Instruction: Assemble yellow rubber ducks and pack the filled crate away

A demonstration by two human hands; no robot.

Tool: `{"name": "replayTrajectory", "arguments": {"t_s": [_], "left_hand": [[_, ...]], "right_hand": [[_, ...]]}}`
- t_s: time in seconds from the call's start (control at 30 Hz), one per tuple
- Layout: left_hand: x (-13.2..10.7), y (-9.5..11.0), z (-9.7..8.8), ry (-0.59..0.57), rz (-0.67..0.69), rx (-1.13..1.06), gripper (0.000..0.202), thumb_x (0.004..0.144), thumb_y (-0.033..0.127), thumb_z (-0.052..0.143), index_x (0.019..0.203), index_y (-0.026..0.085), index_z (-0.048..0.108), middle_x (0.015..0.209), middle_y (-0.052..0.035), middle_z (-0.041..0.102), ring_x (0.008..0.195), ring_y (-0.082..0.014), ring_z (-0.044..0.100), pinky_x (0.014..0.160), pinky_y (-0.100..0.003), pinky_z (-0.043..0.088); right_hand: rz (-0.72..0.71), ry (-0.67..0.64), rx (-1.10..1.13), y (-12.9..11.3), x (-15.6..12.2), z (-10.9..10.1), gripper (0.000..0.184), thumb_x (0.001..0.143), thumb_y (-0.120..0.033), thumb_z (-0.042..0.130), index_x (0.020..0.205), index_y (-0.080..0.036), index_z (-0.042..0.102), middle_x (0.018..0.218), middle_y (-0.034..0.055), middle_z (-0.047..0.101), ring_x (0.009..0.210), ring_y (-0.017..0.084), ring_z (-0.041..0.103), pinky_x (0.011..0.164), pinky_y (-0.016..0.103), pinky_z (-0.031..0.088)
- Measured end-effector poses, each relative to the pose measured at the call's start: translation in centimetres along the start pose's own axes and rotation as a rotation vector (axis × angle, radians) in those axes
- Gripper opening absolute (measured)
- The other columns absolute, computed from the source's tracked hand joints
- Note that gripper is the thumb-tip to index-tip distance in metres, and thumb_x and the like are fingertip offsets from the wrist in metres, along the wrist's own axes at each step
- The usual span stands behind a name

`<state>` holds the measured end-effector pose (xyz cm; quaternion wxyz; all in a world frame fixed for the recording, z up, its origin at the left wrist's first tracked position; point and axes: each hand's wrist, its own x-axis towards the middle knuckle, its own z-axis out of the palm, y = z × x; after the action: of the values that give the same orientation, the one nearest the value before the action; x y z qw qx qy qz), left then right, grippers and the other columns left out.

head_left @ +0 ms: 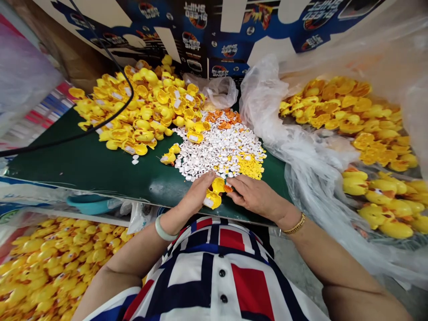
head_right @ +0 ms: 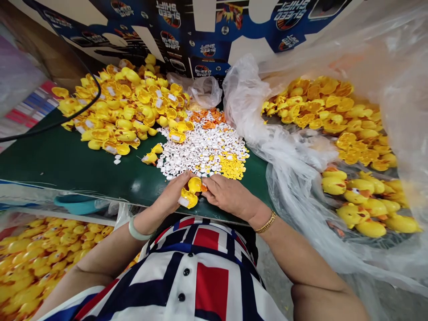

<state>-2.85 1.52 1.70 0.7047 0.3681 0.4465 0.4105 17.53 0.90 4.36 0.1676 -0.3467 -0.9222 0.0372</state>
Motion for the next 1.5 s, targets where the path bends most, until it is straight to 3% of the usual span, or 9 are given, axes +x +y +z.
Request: {"name": "replayTrajectory", "arguments": {"t_s": [0.2, 0.4, 0.53, 0.8, 0.97, 1.17, 1.33, 1.5], "left_hand": [[0.0, -0.2, 0.4, 0.029, 0.025, 0.085, 0.048, 0.083, 0.062, 0.061, 0.081, 0.014, 0.067, 0.072, -0.0012, 0.063, 0.065, -0.0125, 0.052, 0.061, -0.025, 0.040], [0.2, -0.4, 0.6, 0.017, -0.115, -0.101, 0.044, 0.079, 0.058, 0.067, 0.083, 0.014, 0.068, 0.072, -0.0016, 0.065, 0.064, -0.0134, 0.056, 0.061, -0.025, 0.041], [0.2, -0.1, 0.6, 0.014, -0.063, -0.088, 0.037, 0.077, 0.050, 0.071, 0.085, 0.014, 0.070, 0.078, -0.0023, 0.067, 0.068, -0.0137, 0.057, 0.064, -0.026, 0.043], [-0.6, 0.4, 1.4, 0.096, -0.033, -0.128, 0.035, 0.071, 0.047, 0.076, 0.078, 0.014, 0.066, 0.069, 0.0011, 0.061, 0.063, -0.0109, 0.053, 0.061, -0.024, 0.041], [-1.4, -0.2, 1.1, -0.037, -0.197, -0.220, 0.037, 0.077, 0.051, 0.071, 0.084, 0.015, 0.067, 0.073, -0.0019, 0.066, 0.066, -0.0147, 0.060, 0.065, -0.027, 0.046], [-1.9, -0.5, 0.7, -0.001, -0.100, -0.142, 0.034, 0.076, 0.041, 0.071, 0.098, 0.016, 0.073, 0.089, -0.0056, 0.073, 0.078, -0.0177, 0.064, 0.070, -0.028, 0.048], [-2.0, -0.2, 1.1, -0.018, -0.121, -0.222, 0.030, 0.076, 0.040, 0.069, 0.092, 0.016, 0.074, 0.080, -0.0043, 0.072, 0.072, -0.0176, 0.063, 0.066, -0.027, 0.048], [-2.2, -0.4, 0.8, -0.056, -0.092, -0.210, 0.030, 0.078, 0.038, 0.066, 0.095, 0.014, 0.074, 0.095, -0.0073, 0.074, 0.088, -0.0197, 0.065, 0.075, -0.026, 0.049]], "right_hand": [[0.022, -0.073, 0.089, -0.4, 0.3, 0.6, 0.027, 0.100, -0.035, 0.046, 0.114, -0.014, 0.058, 0.091, 0.0099, 0.062, 0.076, 0.021, 0.057, 0.061, 0.032, 0.050], [0.082, 0.129, 0.273, -0.6, -0.4, 2.2, 0.041, 0.102, -0.040, 0.041, 0.136, -0.018, 0.046, 0.097, 0.0109, 0.062, 0.082, 0.023, 0.059, 0.070, 0.036, 0.054], [0.098, 0.197, 0.313, -0.7, -0.6, 2.4, 0.043, 0.102, -0.039, 0.040, 0.141, -0.021, 0.042, 0.096, 0.0096, 0.064, 0.083, 0.023, 0.059, 0.074, 0.037, 0.054], [0.085, 0.263, 0.318, -0.8, -0.7, 2.9, 0.043, 0.103, -0.035, 0.038, 0.144, -0.020, 0.039, 0.102, 0.0115, 0.064, 0.087, 0.023, 0.060, 0.076, 0.039, 0.055], [0.052, 0.283, 0.338, -0.8, -1.1, 3.5, 0.043, 0.102, -0.032, 0.040, 0.144, -0.020, 0.039, 0.105, 0.0121, 0.065, 0.088, 0.023, 0.061, 0.077, 0.039, 0.055], [0.171, 0.255, 0.416, -1.5, -0.9, 3.2, 0.038, 0.101, -0.035, 0.046, 0.136, -0.023, 0.050, 0.101, 0.0094, 0.067, 0.088, 0.022, 0.062, 0.079, 0.038, 0.055], [0.150, 0.260, 0.389, -2.4, -1.3, 3.7, 0.044, 0.102, -0.031, 0.043, 0.145, -0.023, 0.041, 0.112, 0.0114, 0.066, 0.093, 0.023, 0.062, 0.082, 0.040, 0.055], [0.174, 0.316, 0.319, -3.1, -1.6, 4.8, 0.044, 0.101, -0.029, 0.046, 0.143, -0.022, 0.041, 0.105, 0.0121, 0.066, 0.089, 0.024, 0.062, 0.076, 0.040, 0.056]]}}
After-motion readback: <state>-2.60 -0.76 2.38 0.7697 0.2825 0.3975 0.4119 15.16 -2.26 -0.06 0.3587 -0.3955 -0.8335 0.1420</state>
